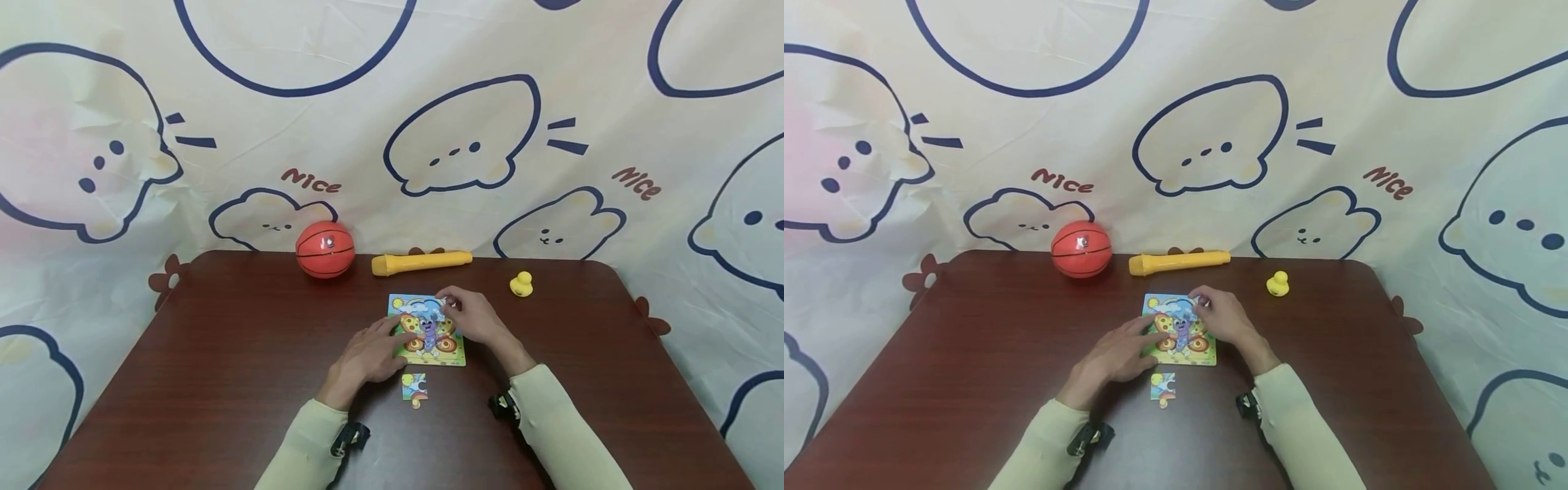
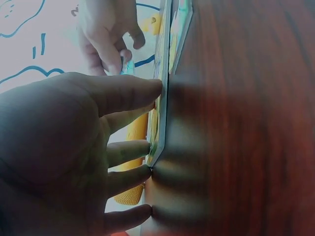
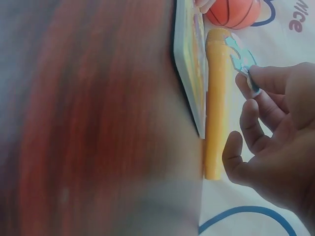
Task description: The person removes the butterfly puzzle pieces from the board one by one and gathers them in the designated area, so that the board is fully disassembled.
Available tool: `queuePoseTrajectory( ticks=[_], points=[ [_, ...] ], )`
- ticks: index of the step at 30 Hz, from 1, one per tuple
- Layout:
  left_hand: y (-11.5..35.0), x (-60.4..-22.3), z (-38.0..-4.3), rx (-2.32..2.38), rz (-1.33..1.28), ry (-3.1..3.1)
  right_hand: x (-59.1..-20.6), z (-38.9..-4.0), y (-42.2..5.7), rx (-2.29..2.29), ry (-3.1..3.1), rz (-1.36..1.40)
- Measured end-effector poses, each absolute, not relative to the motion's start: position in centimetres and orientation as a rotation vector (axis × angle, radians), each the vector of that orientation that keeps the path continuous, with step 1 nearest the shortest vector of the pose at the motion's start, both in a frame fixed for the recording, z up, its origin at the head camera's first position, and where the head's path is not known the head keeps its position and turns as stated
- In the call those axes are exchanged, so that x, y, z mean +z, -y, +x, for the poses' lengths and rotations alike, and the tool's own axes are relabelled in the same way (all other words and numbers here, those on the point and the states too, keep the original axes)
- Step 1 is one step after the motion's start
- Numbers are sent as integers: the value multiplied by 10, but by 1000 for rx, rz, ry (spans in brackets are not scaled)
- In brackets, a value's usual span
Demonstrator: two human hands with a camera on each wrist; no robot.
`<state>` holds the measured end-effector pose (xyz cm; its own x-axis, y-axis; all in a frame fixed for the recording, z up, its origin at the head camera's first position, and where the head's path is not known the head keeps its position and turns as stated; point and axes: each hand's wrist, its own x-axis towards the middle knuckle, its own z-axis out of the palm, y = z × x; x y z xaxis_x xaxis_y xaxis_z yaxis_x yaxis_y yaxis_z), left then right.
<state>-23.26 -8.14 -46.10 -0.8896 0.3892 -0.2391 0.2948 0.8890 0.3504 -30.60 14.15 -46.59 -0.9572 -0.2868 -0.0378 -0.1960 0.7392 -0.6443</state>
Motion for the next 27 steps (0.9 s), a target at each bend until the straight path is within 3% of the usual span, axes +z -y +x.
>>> queuePoseTrajectory(
  ticks=[27],
  points=[
    [85,-463,-233,440,558,-2767,-458,-247,-170,-974,-2728,-436]
  ],
)
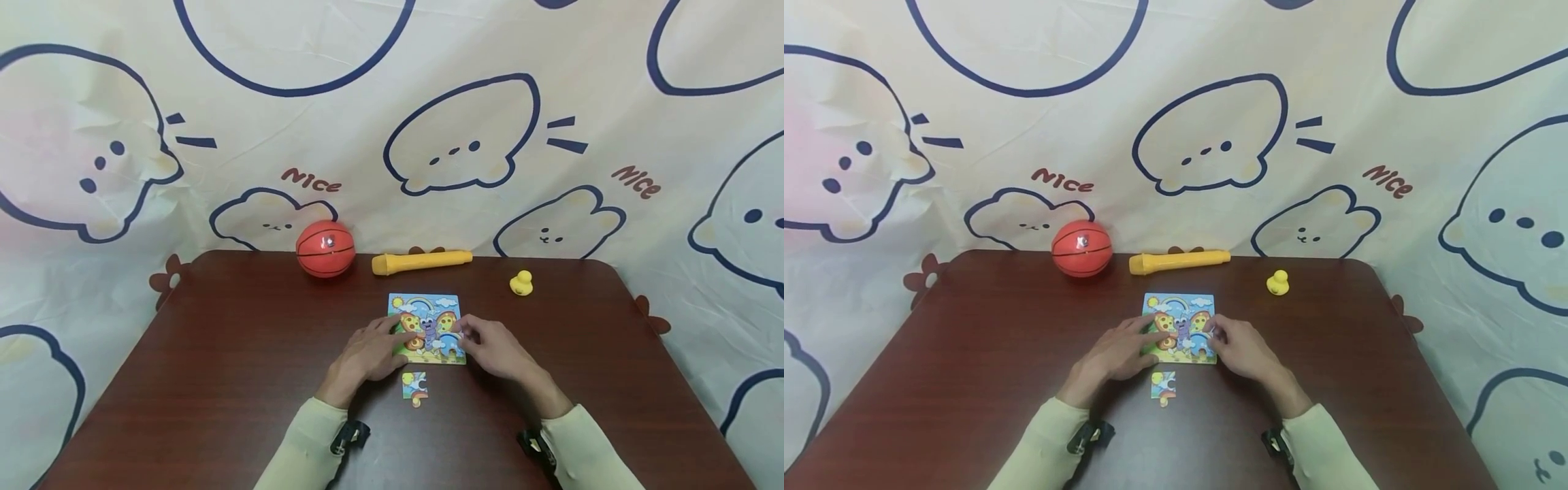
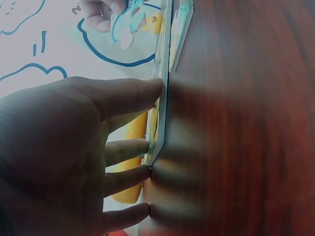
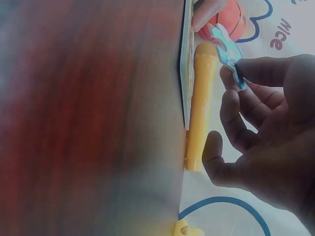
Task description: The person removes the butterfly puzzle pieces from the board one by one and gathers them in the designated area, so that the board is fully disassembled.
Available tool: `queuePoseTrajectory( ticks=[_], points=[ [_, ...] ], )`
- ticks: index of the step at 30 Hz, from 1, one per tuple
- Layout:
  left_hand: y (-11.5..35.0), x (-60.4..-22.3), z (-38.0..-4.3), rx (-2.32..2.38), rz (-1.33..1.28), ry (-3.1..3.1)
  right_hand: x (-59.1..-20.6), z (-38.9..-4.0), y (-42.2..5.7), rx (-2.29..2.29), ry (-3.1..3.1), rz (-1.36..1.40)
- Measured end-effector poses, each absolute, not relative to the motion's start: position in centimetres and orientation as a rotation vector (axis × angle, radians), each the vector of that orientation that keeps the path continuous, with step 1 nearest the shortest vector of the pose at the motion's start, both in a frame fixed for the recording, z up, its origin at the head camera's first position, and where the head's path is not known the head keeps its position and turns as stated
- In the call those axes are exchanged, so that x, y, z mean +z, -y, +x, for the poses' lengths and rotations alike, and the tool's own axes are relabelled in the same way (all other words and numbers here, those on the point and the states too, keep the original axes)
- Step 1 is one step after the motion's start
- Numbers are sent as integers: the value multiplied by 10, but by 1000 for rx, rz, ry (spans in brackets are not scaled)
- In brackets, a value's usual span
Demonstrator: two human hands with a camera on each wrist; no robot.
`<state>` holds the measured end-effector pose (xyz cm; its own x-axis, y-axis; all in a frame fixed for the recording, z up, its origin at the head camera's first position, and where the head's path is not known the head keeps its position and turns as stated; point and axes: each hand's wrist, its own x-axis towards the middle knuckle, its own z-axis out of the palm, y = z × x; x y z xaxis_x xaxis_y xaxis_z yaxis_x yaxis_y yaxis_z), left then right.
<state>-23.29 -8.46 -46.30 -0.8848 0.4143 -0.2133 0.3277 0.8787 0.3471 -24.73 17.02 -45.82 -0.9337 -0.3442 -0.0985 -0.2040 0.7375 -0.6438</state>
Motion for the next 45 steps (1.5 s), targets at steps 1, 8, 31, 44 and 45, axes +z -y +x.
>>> queuePoseTrajectory(
  ticks=[1,8,31,44,45],
  points=[
    [84,-463,-233,438,561,-2768,-458,-245,-170,-963,-2727,-435],
    [84,-462,-234,461,552,-2780,-456,-230,-167,-860,-2696,-480],
    [84,-464,-235,455,509,-2775,-461,-217,-163,-654,-2682,-582],
    [84,-465,-233,476,508,-2781,-463,-216,-164,-649,-2687,-595],
    [84,-465,-233,481,511,-2779,-463,-217,-164,-655,-2689,-592]
  ],
)
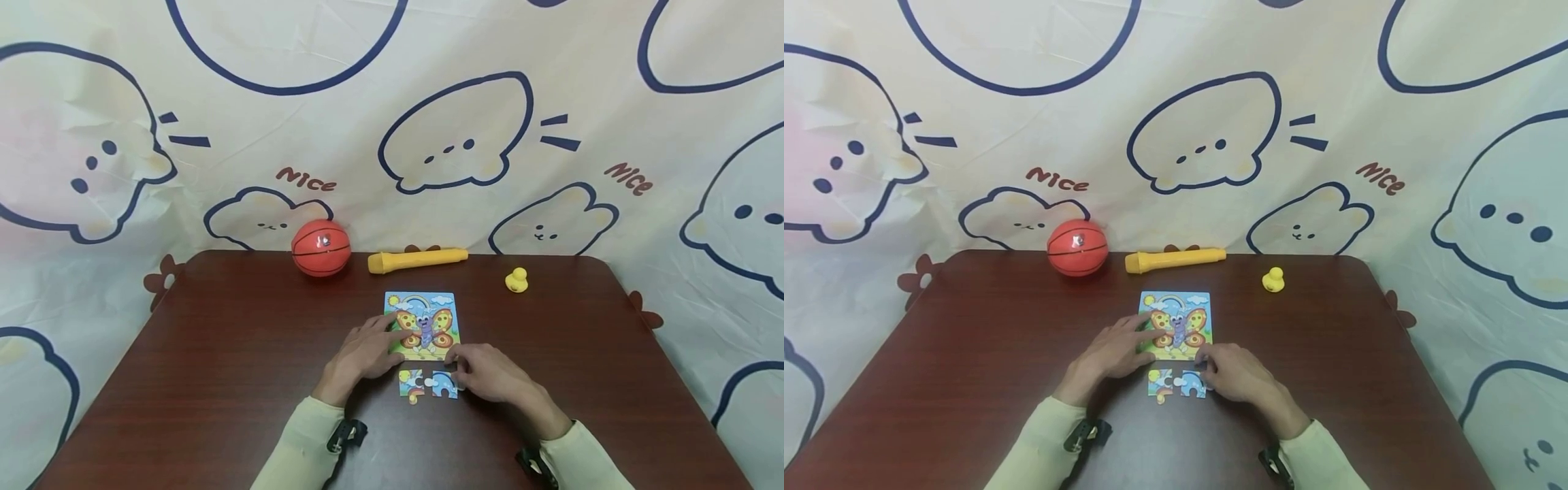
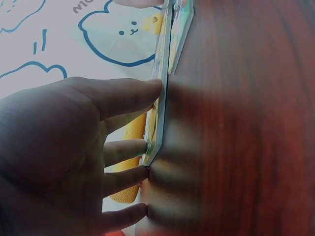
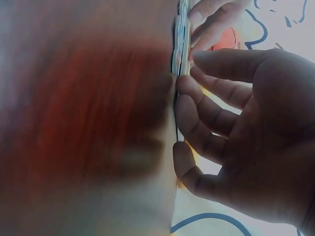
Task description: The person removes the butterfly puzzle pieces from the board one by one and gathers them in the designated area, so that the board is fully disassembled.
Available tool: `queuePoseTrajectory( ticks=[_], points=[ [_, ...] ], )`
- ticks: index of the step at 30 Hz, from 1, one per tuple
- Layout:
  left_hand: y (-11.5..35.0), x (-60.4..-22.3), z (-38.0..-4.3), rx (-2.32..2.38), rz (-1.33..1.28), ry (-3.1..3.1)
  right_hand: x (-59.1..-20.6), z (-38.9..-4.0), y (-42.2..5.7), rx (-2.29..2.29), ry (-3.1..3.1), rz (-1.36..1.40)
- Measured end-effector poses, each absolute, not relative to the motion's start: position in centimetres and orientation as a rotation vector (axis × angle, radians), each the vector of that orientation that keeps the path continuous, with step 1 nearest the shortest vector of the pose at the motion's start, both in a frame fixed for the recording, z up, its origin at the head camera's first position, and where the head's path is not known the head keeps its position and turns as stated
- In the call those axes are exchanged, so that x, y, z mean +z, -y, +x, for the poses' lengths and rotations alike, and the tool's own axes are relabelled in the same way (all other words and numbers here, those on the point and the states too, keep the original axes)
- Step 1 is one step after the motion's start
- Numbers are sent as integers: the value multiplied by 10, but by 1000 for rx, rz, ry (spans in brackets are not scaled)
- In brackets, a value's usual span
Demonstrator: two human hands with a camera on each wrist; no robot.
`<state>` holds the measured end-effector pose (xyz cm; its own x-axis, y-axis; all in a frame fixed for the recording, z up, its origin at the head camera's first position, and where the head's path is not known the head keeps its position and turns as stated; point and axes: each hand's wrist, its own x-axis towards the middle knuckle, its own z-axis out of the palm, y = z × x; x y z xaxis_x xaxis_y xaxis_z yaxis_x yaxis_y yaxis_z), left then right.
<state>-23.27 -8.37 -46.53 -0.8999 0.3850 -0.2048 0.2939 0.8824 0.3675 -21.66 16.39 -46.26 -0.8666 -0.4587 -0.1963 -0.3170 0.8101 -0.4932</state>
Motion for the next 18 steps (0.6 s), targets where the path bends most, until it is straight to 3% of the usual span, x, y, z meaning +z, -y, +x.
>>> queuePoseTrajectory(
  ticks=[18],
  points=[
    [84,-465,-231,508,536,-2785,-465,-242,-161,-704,-2820,-440]
  ],
)
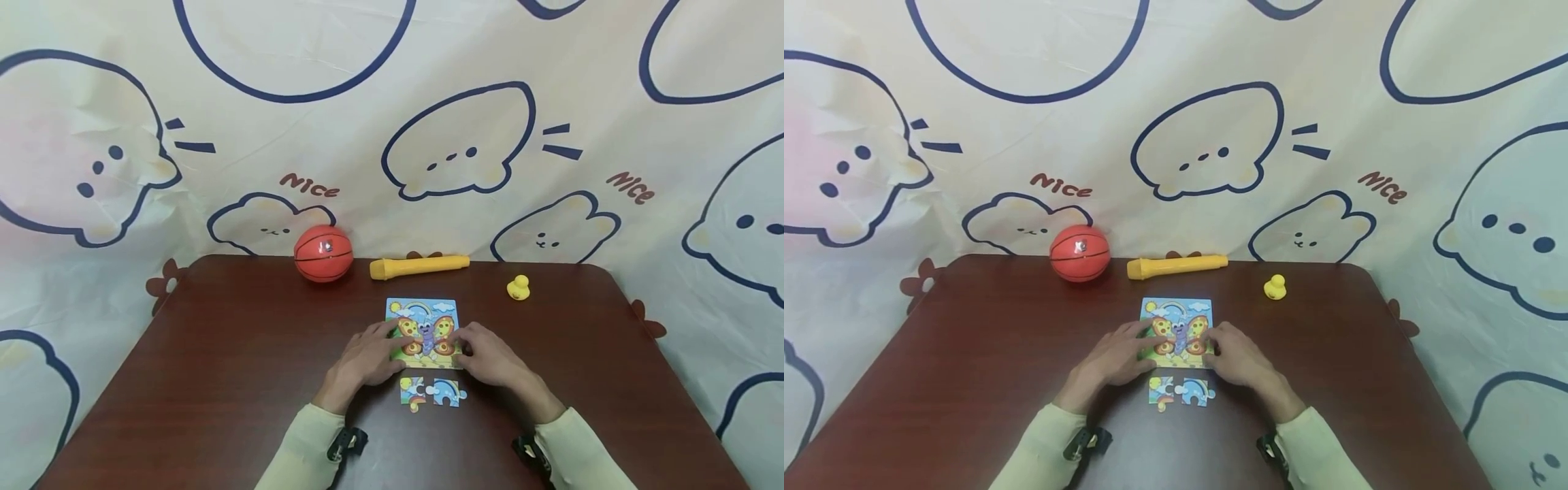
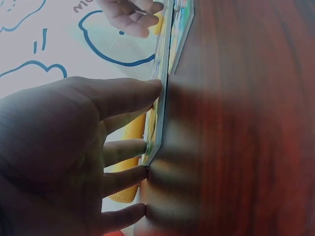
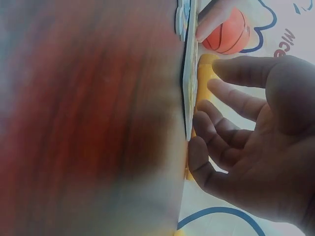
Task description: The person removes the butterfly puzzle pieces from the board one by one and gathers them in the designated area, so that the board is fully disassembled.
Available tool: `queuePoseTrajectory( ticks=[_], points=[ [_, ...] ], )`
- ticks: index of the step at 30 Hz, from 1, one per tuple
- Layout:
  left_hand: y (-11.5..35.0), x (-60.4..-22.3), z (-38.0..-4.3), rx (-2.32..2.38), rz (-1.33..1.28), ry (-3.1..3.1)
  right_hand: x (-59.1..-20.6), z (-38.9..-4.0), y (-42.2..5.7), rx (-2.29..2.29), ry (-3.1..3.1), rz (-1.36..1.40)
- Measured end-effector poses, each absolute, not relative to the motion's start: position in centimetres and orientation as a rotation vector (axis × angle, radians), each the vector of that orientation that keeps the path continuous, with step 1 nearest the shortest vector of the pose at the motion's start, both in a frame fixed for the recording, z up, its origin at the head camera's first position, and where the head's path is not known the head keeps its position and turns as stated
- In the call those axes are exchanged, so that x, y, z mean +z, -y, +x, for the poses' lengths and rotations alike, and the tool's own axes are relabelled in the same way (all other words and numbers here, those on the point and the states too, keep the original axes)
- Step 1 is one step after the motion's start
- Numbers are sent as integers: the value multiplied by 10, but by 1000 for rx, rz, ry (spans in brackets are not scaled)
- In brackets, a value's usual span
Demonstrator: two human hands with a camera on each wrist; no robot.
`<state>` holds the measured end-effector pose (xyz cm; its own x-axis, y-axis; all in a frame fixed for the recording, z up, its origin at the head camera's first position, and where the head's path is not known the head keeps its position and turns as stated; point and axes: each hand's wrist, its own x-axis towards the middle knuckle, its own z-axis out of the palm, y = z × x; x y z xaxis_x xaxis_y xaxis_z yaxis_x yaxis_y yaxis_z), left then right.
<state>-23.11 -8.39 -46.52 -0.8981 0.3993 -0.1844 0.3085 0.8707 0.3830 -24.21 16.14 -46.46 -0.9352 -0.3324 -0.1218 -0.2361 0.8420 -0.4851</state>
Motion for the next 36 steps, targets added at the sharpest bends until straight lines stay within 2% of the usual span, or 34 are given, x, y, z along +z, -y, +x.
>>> queuePoseTrajectory(
  ticks=[16,36],
  points=[
    [81,-465,-231,474,528,-2780,-467,-268,-154,-633,-2798,-326],
    [84,-466,-230,473,503,-2777,-468,-320,-150,-602,-2733,-311]
  ],
)
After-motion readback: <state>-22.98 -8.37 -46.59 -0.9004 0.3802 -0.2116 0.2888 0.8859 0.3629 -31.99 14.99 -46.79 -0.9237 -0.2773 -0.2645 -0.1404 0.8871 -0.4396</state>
